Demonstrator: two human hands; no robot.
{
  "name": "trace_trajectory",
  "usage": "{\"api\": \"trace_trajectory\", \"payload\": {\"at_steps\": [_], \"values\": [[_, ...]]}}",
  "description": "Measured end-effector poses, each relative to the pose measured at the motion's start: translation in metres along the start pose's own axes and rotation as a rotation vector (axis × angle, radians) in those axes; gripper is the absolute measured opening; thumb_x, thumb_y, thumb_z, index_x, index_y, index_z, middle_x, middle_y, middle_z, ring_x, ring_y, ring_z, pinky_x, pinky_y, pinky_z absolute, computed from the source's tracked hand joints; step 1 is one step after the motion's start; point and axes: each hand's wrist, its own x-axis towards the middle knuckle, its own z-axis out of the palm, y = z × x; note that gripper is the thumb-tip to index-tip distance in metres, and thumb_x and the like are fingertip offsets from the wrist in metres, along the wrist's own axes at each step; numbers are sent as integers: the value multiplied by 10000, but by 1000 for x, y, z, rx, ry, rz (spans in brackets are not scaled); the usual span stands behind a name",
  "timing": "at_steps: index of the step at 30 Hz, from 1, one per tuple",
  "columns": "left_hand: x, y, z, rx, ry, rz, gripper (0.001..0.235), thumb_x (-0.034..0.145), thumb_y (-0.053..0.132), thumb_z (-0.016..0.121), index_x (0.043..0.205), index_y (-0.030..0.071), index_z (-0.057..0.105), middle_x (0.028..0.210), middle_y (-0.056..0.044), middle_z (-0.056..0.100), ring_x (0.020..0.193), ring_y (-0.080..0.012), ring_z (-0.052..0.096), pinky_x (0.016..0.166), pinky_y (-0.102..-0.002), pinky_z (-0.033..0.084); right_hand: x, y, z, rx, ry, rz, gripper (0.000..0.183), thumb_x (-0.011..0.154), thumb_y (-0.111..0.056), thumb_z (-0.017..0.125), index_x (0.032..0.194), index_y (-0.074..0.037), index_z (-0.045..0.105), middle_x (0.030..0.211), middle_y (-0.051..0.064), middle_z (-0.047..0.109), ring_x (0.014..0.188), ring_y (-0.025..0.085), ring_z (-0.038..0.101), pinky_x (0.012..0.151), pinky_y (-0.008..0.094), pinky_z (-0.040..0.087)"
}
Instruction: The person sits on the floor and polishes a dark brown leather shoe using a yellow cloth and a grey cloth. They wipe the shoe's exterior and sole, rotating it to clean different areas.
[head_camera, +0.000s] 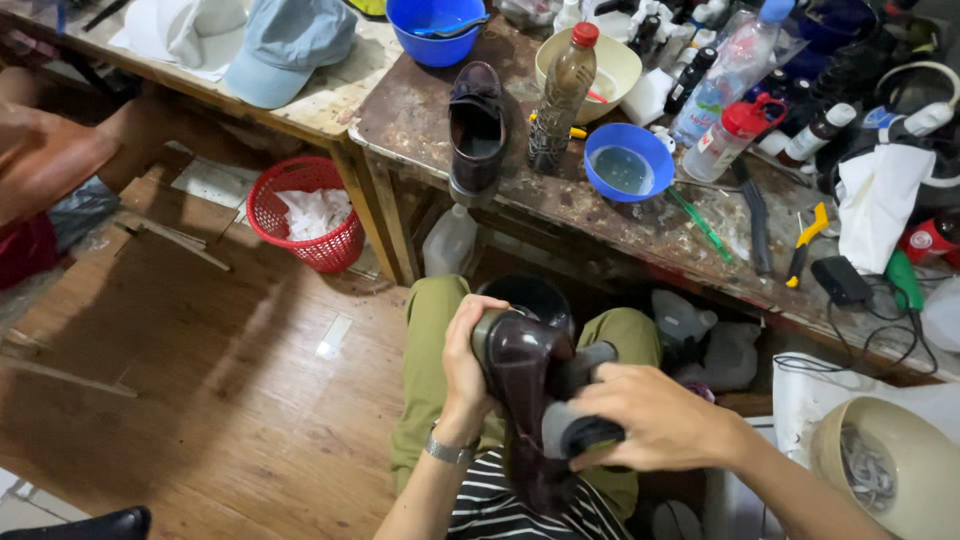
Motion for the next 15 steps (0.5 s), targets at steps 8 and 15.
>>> {"api": "trace_trajectory", "payload": {"at_steps": [8, 15], "values": [[-9, 29, 8, -99, 62, 137, 306, 945, 268, 421, 845, 52, 614, 826, -149, 696, 752, -197, 634, 759, -291, 488, -17, 11, 19, 820, 780, 872, 233, 843, -183, 678, 761, 29, 729, 683, 159, 750, 586, 285, 707, 610, 356, 553], [-12, 42, 20, -93, -68, 415, 336, 934, 326, 440, 886, 32, 596, 860, -148, 664, 816, -235, 648, 791, -329, 508, -17, 41, 88, 1675, 742, 731, 289, 836, -210, 628, 1038, -8, 670, 863, 176, 710, 720, 331, 665, 651, 433, 527]]}}
